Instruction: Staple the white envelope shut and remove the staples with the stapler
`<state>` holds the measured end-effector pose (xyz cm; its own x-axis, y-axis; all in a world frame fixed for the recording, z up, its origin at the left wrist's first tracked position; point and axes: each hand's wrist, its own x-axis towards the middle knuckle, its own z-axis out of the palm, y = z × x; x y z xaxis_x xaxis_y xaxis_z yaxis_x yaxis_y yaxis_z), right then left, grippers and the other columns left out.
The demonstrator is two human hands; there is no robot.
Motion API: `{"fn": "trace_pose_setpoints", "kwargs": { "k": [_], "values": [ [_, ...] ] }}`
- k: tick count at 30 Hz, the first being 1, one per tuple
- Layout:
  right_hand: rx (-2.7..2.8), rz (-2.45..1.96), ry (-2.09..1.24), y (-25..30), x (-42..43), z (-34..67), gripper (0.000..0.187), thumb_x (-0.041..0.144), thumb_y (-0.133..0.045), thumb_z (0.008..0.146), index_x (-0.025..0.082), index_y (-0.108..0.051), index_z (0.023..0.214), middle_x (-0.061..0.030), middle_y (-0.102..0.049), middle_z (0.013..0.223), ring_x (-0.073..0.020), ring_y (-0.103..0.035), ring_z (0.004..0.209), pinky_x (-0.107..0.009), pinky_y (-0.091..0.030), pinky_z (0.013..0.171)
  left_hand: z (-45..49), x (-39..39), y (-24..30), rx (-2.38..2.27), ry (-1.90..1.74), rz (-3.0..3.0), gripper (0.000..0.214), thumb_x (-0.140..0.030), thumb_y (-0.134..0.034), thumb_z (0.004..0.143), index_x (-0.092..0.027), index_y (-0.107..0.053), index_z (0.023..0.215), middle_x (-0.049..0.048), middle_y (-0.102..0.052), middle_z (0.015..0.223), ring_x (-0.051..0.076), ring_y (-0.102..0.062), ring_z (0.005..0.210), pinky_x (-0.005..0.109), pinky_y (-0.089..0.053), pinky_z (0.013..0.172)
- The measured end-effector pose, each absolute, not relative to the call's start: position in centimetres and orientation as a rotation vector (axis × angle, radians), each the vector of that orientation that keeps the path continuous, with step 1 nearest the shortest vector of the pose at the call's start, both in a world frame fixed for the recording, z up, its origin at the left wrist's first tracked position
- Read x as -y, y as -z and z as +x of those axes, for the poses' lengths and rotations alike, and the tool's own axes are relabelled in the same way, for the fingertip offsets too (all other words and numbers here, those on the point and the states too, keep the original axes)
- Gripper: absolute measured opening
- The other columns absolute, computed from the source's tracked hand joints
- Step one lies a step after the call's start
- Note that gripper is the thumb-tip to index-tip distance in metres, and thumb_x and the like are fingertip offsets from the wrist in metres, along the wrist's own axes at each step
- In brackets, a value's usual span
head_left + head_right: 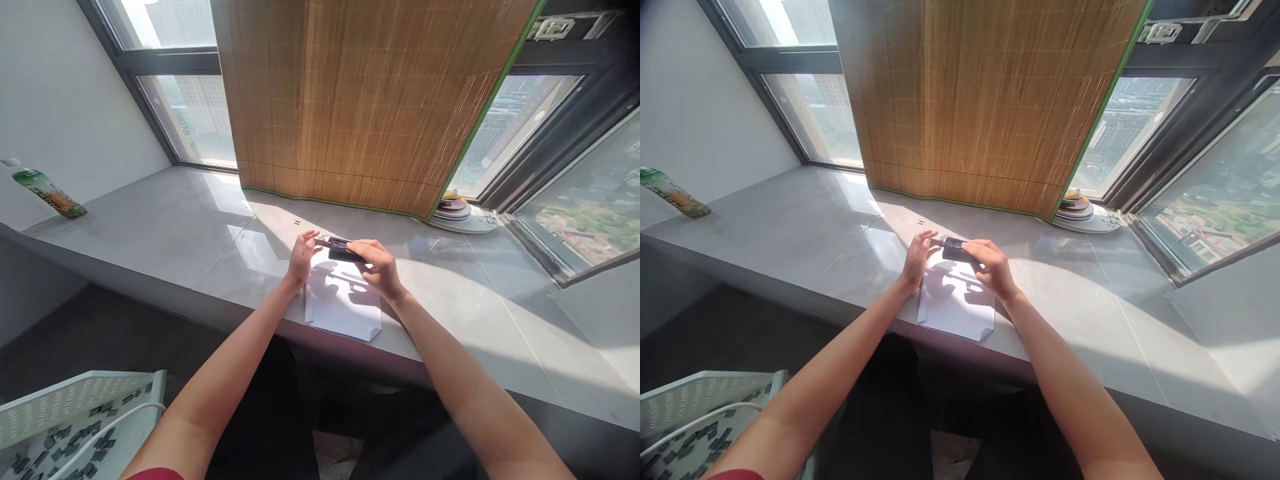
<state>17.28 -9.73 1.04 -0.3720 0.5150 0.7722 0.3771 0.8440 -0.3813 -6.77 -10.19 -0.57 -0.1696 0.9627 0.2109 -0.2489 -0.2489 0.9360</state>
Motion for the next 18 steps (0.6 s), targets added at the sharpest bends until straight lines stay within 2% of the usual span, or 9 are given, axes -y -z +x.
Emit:
{"fn": "trace_pose_setpoints", "kwargs": {
  "k": [4, 8, 11, 13, 15, 18],
  "values": [
    [2.020, -0.607, 0.113, -1.1, 9.6, 17.4, 0.039, 0.010, -0.057, 0.104, 0.030, -0.080, 0.128, -0.0042, -0.085, 0.122, -0.0268, -0.077, 0.116, -0.047, -0.064, 0.101, -6.5, 10.5, 0.1, -0.910, -1.426, 0.912, 0.025, -0.036, -0.055, 0.111, -0.018, -0.068, 0.123, 0.0151, -0.077, 0.130, 0.023, -0.077, 0.106, 0.044, -0.060, 0.106],
    [2.077, -0.637, 0.237, -0.9, 9.4, 17.3, 0.037, 0.011, -0.057, 0.107, 0.031, -0.079, 0.127, -0.0025, -0.085, 0.122, -0.0250, -0.077, 0.115, -0.046, -0.061, 0.103, -7.3, 10.4, -0.8, -0.886, -1.238, 0.654, 0.041, -0.040, -0.047, 0.116, -0.012, -0.076, 0.113, 0.0186, -0.080, 0.119, 0.022, -0.077, 0.101, 0.035, -0.062, 0.100],
    [2.173, -0.619, 0.285, -1.0, 9.6, 17.2, 0.038, 0.008, -0.054, 0.108, 0.032, -0.078, 0.127, -0.0010, -0.084, 0.125, -0.0233, -0.075, 0.119, -0.044, -0.058, 0.105, -7.6, 10.2, -1.3, -0.860, -1.188, 0.520, 0.046, -0.041, -0.044, 0.117, -0.012, -0.077, 0.106, 0.0147, -0.080, 0.102, 0.018, -0.076, 0.086, 0.030, -0.063, 0.087],
    [2.230, -0.604, 0.308, -1.2, 10.0, 17.2, 0.039, 0.007, -0.053, 0.109, 0.031, -0.077, 0.128, -0.0006, -0.083, 0.127, -0.0220, -0.074, 0.121, -0.043, -0.057, 0.107, -7.7, 10.1, -1.5, -0.839, -1.204, 0.448, 0.044, -0.038, -0.044, 0.117, -0.013, -0.075, 0.099, 0.0115, -0.079, 0.093, 0.016, -0.075, 0.081, 0.028, -0.063, 0.084],
    [2.254, -0.609, 0.323, -1.4, 10.3, 17.1, 0.040, 0.007, -0.051, 0.109, 0.031, -0.076, 0.130, -0.0009, -0.083, 0.128, -0.0212, -0.073, 0.123, -0.042, -0.055, 0.109, -7.7, 10.1, -1.6, -0.832, -1.219, 0.405, 0.039, -0.032, -0.045, 0.117, -0.014, -0.074, 0.097, 0.0101, -0.079, 0.089, 0.016, -0.077, 0.085, 0.028, -0.064, 0.087],
    [2.225, -0.643, 0.293, -1.6, 10.7, 17.0, 0.040, 0.007, -0.052, 0.108, 0.032, -0.077, 0.129, -0.0003, -0.083, 0.126, -0.0216, -0.074, 0.120, -0.043, -0.055, 0.109, -7.7, 10.2, -1.6, -0.823, -1.219, 0.403, 0.032, -0.027, -0.048, 0.115, -0.014, -0.075, 0.106, 0.0143, -0.082, 0.102, 0.021, -0.080, 0.108, 0.033, -0.063, 0.103]
  ]
}}
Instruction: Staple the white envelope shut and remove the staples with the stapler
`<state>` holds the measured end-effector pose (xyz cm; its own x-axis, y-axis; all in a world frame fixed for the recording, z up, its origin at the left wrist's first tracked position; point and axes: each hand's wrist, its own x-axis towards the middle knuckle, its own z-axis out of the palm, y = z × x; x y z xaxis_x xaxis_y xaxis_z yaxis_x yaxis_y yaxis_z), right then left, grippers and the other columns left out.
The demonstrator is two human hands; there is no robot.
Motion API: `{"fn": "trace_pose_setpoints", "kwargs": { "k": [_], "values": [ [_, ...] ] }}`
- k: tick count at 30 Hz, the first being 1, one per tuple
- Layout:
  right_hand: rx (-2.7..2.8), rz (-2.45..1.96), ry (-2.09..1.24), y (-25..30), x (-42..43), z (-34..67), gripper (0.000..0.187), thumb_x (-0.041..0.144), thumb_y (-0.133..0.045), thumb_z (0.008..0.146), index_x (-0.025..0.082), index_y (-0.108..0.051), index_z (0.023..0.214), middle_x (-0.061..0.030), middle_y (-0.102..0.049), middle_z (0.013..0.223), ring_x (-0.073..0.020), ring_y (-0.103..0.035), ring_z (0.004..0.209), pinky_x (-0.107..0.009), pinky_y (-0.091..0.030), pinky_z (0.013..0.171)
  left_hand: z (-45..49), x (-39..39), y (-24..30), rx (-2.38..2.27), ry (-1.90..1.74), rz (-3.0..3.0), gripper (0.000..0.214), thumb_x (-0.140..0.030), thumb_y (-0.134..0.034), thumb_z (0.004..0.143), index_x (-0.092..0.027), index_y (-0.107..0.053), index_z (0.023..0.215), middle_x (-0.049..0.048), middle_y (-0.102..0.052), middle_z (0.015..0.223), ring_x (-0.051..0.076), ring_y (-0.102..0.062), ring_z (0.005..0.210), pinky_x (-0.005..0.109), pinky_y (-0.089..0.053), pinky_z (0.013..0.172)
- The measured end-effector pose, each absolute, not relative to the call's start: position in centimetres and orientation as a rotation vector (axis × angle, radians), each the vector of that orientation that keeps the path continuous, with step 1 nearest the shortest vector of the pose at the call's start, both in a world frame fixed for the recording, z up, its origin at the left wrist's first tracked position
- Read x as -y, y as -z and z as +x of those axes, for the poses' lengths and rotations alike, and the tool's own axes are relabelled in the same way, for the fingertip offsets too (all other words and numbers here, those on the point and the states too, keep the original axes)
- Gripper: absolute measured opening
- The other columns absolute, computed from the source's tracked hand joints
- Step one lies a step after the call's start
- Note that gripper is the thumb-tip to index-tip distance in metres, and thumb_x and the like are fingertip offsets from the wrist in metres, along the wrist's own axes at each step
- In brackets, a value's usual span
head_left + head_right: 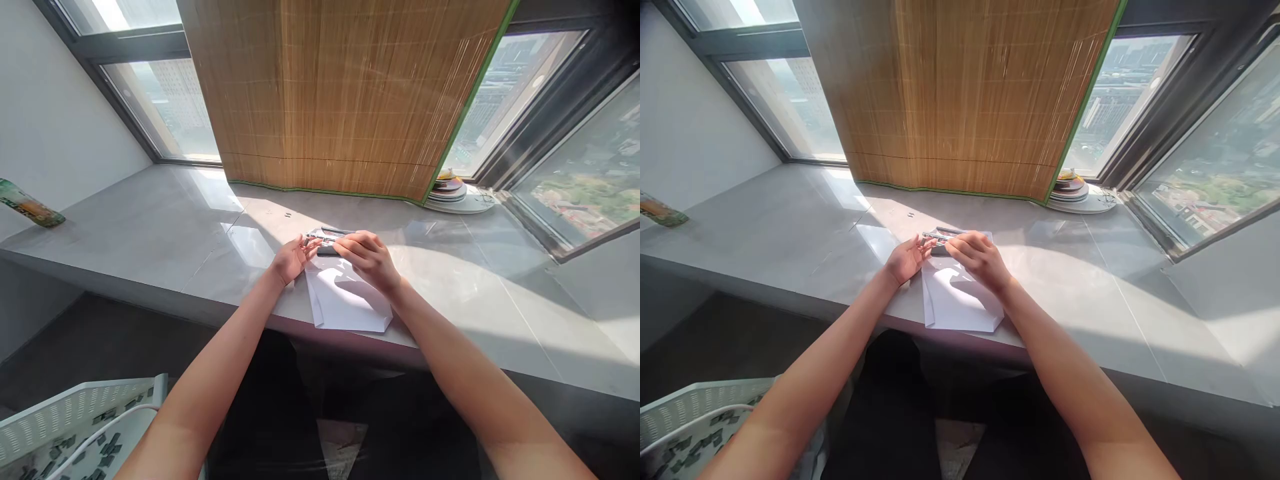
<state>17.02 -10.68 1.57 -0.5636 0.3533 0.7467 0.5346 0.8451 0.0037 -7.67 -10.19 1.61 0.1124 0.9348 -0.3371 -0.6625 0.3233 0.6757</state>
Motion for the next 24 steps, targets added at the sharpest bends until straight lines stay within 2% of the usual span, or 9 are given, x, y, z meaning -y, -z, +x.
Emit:
{"fn": "trace_pose_setpoints", "kwargs": {
  "k": [3, 7, 10, 12, 15, 17, 20, 22, 24],
  "values": [
    [2.060, -0.727, 0.142, -1.5, 10.7, 16.8, 0.035, 0.011, -0.058, 0.104, 0.032, -0.081, 0.120, -0.0012, -0.085, 0.117, -0.0250, -0.075, 0.112, -0.047, -0.057, 0.105, -7.6, 10.1, -1.5, -0.799, -1.255, 0.450, 0.031, -0.018, -0.046, 0.112, -0.008, -0.076, 0.110, 0.0209, -0.082, 0.117, 0.025, -0.078, 0.124, 0.035, -0.058, 0.116],
    [1.698, -0.933, -0.281, -1.4, 10.5, 16.5, 0.026, 0.022, -0.075, 0.091, 0.026, -0.085, 0.114, -0.0064, -0.084, 0.111, -0.0288, -0.076, 0.101, -0.046, -0.063, 0.087, -7.8, 9.9, -1.3, -0.813, -1.427, 0.535, 0.032, -0.005, -0.045, 0.107, -0.006, -0.075, 0.115, 0.0220, -0.080, 0.126, 0.027, -0.075, 0.132, 0.040, -0.051, 0.127],
    [1.539, -1.079, -0.652, -1.4, 10.4, 16.4, 0.038, 0.028, -0.086, 0.078, 0.022, -0.086, 0.115, -0.0060, -0.084, 0.105, -0.0272, -0.077, 0.091, -0.042, -0.064, 0.082, -8.2, 9.8, -1.3, -0.823, -1.579, 0.598, 0.027, -0.014, -0.051, 0.109, -0.009, -0.074, 0.123, 0.0208, -0.078, 0.135, 0.028, -0.070, 0.140, 0.044, -0.048, 0.130],
    [1.506, -1.130, -0.812, -1.2, 10.3, 16.3, 0.039, 0.028, -0.087, 0.074, 0.020, -0.086, 0.112, -0.0060, -0.084, 0.101, -0.0267, -0.077, 0.087, -0.041, -0.064, 0.081, -8.6, 9.8, -1.3, -0.843, -1.645, 0.620, 0.024, -0.021, -0.058, 0.110, -0.011, -0.075, 0.123, 0.0199, -0.077, 0.138, 0.026, -0.072, 0.137, 0.041, -0.051, 0.127],
    [1.566, -1.131, -0.873, -0.7, 10.2, 16.2, 0.032, 0.027, -0.088, 0.073, 0.019, -0.087, 0.105, -0.0065, -0.084, 0.098, -0.0266, -0.077, 0.084, -0.039, -0.063, 0.076, -8.7, 10.1, -1.4, -0.877, -1.617, 0.694, 0.021, -0.029, -0.071, 0.106, -0.015, -0.077, 0.120, 0.0169, -0.080, 0.133, 0.017, -0.080, 0.103, 0.033, -0.063, 0.105],
    [1.700, -1.118, -0.822, -0.5, 10.1, 16.2, 0.026, 0.027, -0.087, 0.076, 0.020, -0.086, 0.101, -0.0048, -0.083, 0.093, -0.0261, -0.077, 0.082, -0.038, -0.062, 0.073, -8.7, 10.4, -1.4, -0.856, -1.545, 0.813, 0.028, -0.036, -0.081, 0.100, -0.017, -0.078, 0.120, 0.0147, -0.082, 0.125, 0.009, -0.071, 0.072, 0.026, -0.063, 0.078],
    [1.913, -1.144, -0.473, -0.8, 10.3, 16.1, 0.031, 0.032, -0.092, 0.078, 0.024, -0.083, 0.107, -0.0064, -0.082, 0.101, -0.0312, -0.074, 0.095, -0.045, -0.061, 0.081, -8.4, 11.0, -1.5, -0.808, -1.382, 1.039, 0.051, -0.051, -0.092, 0.086, -0.018, -0.079, 0.123, 0.0136, -0.085, 0.110, 0.005, -0.051, 0.050, 0.022, -0.043, 0.049],
    [1.957, -1.106, -0.158, -1.4, 10.8, 15.8, 0.045, 0.037, -0.096, 0.079, 0.027, -0.080, 0.120, -0.0108, -0.078, 0.120, -0.0366, -0.068, 0.112, -0.054, -0.058, 0.095, -8.2, 11.4, -1.6, -0.797, -1.254, 1.171, 0.062, -0.057, -0.094, 0.081, -0.018, -0.079, 0.127, 0.0139, -0.085, 0.104, 0.004, -0.043, 0.046, 0.023, -0.032, 0.044],
    [1.996, -0.979, 0.025, -1.8, 11.5, 15.4, 0.047, 0.042, -0.093, 0.086, 0.030, -0.077, 0.129, -0.0118, -0.073, 0.134, -0.0374, -0.062, 0.122, -0.057, -0.051, 0.105, -8.1, 11.8, -1.8, -0.775, -1.150, 1.257, 0.067, -0.059, -0.094, 0.082, -0.018, -0.077, 0.133, 0.0123, -0.085, 0.100, 0.003, -0.039, 0.045, 0.023, -0.027, 0.043]
  ]
}}
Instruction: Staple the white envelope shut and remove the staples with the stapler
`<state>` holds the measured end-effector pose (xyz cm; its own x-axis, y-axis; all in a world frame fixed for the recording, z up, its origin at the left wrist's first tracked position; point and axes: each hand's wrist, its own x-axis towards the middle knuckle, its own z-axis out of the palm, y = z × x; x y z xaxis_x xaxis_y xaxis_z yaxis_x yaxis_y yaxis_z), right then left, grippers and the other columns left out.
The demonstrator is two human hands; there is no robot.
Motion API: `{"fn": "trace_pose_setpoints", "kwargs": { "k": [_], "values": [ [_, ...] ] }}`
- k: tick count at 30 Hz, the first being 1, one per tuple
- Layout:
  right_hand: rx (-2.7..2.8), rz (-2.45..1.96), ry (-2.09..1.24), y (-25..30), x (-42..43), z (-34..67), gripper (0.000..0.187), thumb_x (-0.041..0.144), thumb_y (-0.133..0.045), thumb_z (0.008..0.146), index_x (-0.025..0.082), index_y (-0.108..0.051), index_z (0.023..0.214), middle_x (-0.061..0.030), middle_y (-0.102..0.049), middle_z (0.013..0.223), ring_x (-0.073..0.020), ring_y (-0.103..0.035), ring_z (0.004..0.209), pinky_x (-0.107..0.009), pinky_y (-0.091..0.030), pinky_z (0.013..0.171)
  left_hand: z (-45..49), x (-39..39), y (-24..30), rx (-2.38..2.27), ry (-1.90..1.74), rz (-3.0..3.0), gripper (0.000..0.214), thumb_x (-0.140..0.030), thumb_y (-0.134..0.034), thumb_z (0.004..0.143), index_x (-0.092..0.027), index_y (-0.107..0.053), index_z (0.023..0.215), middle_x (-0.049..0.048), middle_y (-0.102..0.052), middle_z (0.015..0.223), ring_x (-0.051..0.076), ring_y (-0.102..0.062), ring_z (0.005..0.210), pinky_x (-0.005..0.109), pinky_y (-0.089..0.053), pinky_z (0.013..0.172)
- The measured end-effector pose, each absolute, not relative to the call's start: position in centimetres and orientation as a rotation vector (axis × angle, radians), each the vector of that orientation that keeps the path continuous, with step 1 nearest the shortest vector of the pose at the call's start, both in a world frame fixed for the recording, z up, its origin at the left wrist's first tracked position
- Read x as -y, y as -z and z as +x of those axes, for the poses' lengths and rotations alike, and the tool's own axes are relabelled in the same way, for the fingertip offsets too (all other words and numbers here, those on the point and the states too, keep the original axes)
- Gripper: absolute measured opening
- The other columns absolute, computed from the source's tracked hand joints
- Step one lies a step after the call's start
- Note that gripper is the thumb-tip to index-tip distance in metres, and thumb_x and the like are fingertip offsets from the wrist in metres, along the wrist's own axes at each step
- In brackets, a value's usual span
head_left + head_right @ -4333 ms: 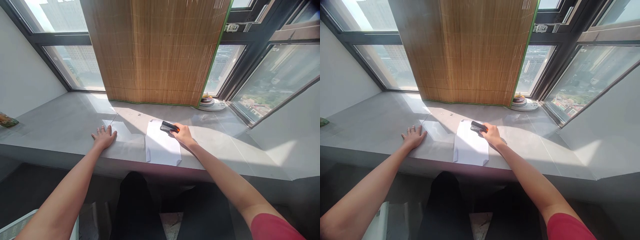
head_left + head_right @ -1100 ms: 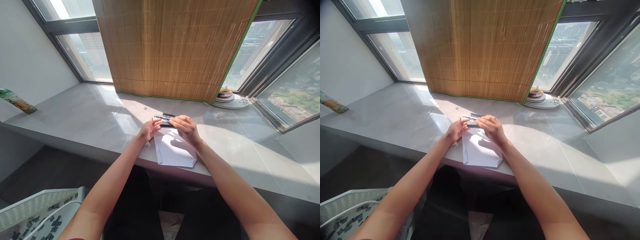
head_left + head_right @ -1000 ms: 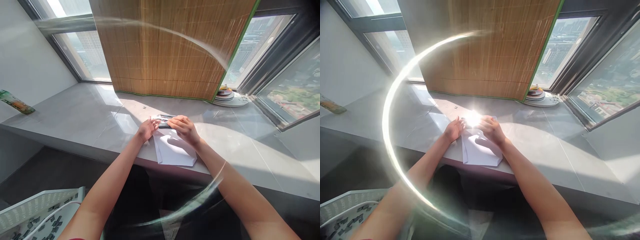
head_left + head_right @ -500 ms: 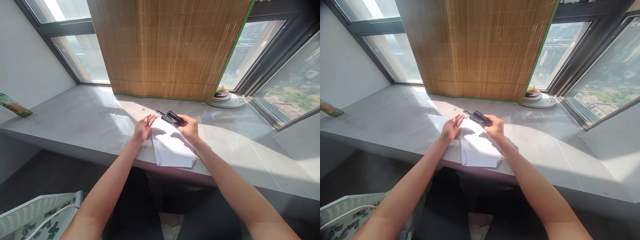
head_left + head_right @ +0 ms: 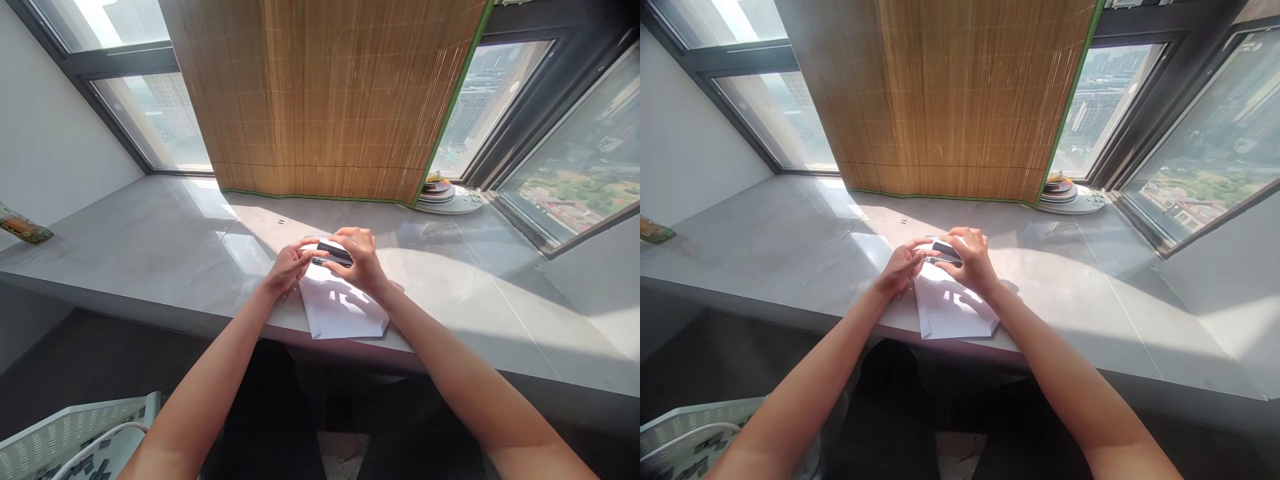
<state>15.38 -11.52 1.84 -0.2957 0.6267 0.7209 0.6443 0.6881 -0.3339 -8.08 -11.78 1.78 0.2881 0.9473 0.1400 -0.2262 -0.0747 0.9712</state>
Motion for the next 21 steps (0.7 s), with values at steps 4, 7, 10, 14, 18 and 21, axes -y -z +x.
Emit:
{"fn": "trace_pose_setpoints", "kwargs": {
  "k": [4, 7, 10, 14, 18, 21],
  "values": [
    [2.180, -0.732, 0.116, -1.6, 12.5, 14.5, 0.025, 0.040, -0.084, 0.098, 0.036, -0.080, 0.123, -0.0069, -0.073, 0.129, -0.0316, -0.060, 0.119, -0.049, -0.048, 0.105, -8.2, 12.4, -2.0, -0.683, -0.985, 1.320, 0.074, -0.054, -0.095, 0.081, -0.018, -0.073, 0.142, -0.0017, -0.067, 0.066, 0.004, -0.037, 0.042, 0.022, -0.024, 0.043],
    [2.213, -0.680, 0.183, -1.0, 12.7, 14.1, 0.013, 0.036, -0.080, 0.102, 0.036, -0.082, 0.114, -0.0048, -0.076, 0.120, -0.0282, -0.060, 0.113, -0.045, -0.048, 0.101, -8.2, 12.6, -2.0, -0.653, -0.860, 1.336, 0.077, -0.054, -0.097, 0.078, -0.016, -0.072, 0.141, -0.0061, -0.057, 0.060, 0.005, -0.037, 0.041, 0.021, -0.025, 0.043],
    [2.199, -0.658, 0.232, -1.0, 12.6, 14.2, 0.010, 0.034, -0.078, 0.104, 0.035, -0.083, 0.113, -0.0039, -0.078, 0.115, -0.0257, -0.062, 0.107, -0.043, -0.047, 0.099, -8.1, 12.4, -2.0, -0.644, -0.855, 1.292, 0.078, -0.057, -0.102, 0.070, -0.016, -0.074, 0.131, -0.0010, -0.067, 0.070, 0.004, -0.037, 0.042, 0.022, -0.026, 0.041],
    [2.055, -0.855, 0.200, -1.7, 11.5, 15.2, 0.009, 0.034, -0.075, 0.105, 0.032, -0.083, 0.107, -0.0048, -0.078, 0.111, -0.0260, -0.063, 0.102, -0.045, -0.046, 0.098, -8.2, 11.6, -2.4, -0.662, -1.166, 0.981, 0.065, -0.082, -0.080, 0.083, -0.018, -0.069, 0.088, 0.0052, -0.071, 0.083, 0.003, -0.031, 0.043, 0.023, -0.023, 0.039],
    [1.797, -1.103, 0.092, -1.4, 8.3, 18.1, 0.014, 0.036, -0.073, 0.103, 0.026, -0.082, 0.098, -0.0067, -0.078, 0.098, -0.0283, -0.067, 0.097, -0.047, -0.049, 0.094, -9.2, 11.0, -2.8, -0.617, -1.361, 0.688, 0.079, -0.081, -0.055, 0.101, -0.021, -0.031, 0.056, -0.0012, -0.040, 0.059, 0.006, -0.030, 0.045, 0.024, -0.028, 0.040],
    [1.693, -1.377, -0.048, -1.3, 4.7, 22.3, 0.016, 0.038, -0.075, 0.097, 0.024, -0.082, 0.093, -0.0086, -0.080, 0.096, -0.0301, -0.070, 0.096, -0.049, -0.053, 0.095, -10.1, 11.0, -2.6, -0.642, -1.481, 0.602, 0.077, -0.067, -0.054, 0.109, -0.022, -0.020, 0.056, -0.0044, -0.020, 0.056, 0.008, -0.022, 0.044, 0.026, -0.026, 0.041]
  ]
}}
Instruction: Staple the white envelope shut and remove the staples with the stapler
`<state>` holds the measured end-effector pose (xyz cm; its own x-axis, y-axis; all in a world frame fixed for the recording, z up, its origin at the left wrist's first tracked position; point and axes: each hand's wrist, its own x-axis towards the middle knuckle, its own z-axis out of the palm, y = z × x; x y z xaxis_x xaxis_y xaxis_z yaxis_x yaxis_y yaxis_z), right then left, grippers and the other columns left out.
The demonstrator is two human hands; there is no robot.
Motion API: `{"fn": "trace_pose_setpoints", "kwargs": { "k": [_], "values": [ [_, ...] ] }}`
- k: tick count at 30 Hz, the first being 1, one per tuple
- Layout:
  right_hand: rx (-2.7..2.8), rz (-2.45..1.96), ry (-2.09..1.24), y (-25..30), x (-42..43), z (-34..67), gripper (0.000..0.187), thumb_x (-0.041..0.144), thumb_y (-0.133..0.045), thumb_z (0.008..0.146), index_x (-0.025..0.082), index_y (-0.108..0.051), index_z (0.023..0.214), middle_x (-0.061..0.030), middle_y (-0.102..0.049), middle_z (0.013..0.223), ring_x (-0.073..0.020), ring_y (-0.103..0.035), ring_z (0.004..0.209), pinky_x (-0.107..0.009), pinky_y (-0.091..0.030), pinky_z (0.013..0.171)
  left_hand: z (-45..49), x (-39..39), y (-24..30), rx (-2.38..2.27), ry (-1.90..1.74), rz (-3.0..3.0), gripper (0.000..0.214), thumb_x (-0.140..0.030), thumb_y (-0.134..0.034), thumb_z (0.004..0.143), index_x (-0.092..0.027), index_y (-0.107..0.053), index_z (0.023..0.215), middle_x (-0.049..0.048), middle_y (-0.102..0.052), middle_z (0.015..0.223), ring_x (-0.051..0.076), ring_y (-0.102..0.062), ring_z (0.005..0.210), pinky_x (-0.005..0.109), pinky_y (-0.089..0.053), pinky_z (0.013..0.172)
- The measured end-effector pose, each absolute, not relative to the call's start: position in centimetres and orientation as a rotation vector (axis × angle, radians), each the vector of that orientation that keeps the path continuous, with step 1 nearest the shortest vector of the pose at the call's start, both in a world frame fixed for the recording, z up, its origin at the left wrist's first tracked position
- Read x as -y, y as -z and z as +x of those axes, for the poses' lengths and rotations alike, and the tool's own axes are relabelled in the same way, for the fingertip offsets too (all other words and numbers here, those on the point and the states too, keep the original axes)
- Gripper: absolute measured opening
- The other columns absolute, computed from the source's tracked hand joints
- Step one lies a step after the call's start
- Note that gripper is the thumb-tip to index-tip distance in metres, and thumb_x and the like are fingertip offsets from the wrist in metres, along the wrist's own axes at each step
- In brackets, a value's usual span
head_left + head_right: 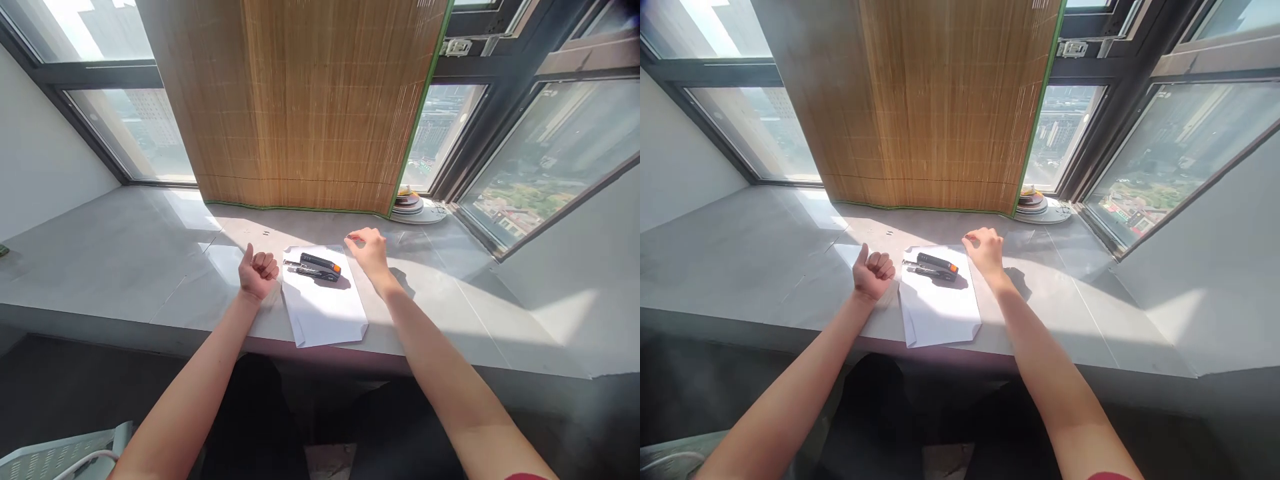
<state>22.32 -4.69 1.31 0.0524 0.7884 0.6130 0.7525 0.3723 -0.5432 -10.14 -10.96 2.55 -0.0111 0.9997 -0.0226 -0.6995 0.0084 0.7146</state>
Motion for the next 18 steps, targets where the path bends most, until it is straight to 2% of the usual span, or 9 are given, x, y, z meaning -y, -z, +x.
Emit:
{"fn": "trace_pose_setpoints", "kwargs": {
  "k": [4, 6, 10, 14, 18],
  "values": [
    [1.470, -1.966, -0.228, -1.2, 0.6, 28.4, 0.009, 0.027, -0.082, 0.083, 0.020, -0.082, 0.087, -0.0142, -0.081, 0.095, -0.0347, -0.072, 0.101, -0.051, -0.053, 0.099, -10.9, 10.8, -1.9, -0.663, -1.637, 0.568, 0.073, -0.056, -0.053, 0.112, -0.021, -0.016, 0.059, -0.0037, -0.020, 0.056, 0.008, -0.019, 0.046, 0.028, -0.025, 0.043],
    [1.380, -2.092, -0.227, -0.5, -0.4, 30.2, 0.011, 0.024, -0.078, 0.084, 0.018, -0.082, 0.092, -0.0157, -0.081, 0.101, -0.0344, -0.072, 0.105, -0.050, -0.053, 0.100, -11.0, 10.7, -1.8, -0.669, -1.655, 0.586, 0.073, -0.057, -0.053, 0.111, -0.021, -0.016, 0.059, -0.0036, -0.020, 0.056, 0.008, -0.019, 0.046, 0.029, -0.025, 0.044],
    [1.352, -2.110, -0.180, 1.2, -1.0, 31.2, 0.016, 0.027, -0.072, 0.092, 0.020, -0.083, 0.099, -0.0133, -0.082, 0.115, -0.0322, -0.070, 0.112, -0.051, -0.050, 0.104, -11.3, 10.4, -2.3, -0.645, -1.666, 0.601, 0.074, -0.060, -0.057, 0.109, -0.021, -0.018, 0.060, -0.0042, -0.021, 0.057, 0.008, -0.021, 0.046, 0.026, -0.025, 0.043],
    [1.431, -2.023, -0.177, 2.4, -1.8, 31.4, 0.013, 0.031, -0.075, 0.092, 0.021, -0.084, 0.093, -0.0123, -0.081, 0.104, -0.0314, -0.070, 0.105, -0.047, -0.049, 0.098, -10.8, 10.4, -2.8, -0.653, -1.610, 0.654, 0.066, -0.060, -0.056, 0.108, -0.021, -0.030, 0.061, -0.0040, -0.026, 0.061, 0.008, -0.024, 0.048, 0.024, -0.027, 0.044],
    [1.385, -1.934, -0.155, 3.2, -2.9, 32.1, 0.015, 0.032, -0.081, 0.086, 0.017, -0.083, 0.086, -0.0161, -0.077, 0.093, -0.0294, -0.068, 0.093, -0.045, -0.047, 0.088, -10.2, 9.9, -2.5, -0.687, -1.530, 0.779, 0.060, -0.060, -0.058, 0.106, -0.022, -0.040, 0.063, -0.0039, -0.028, 0.063, 0.009, -0.026, 0.050, 0.024, -0.027, 0.045]
  ]
}}
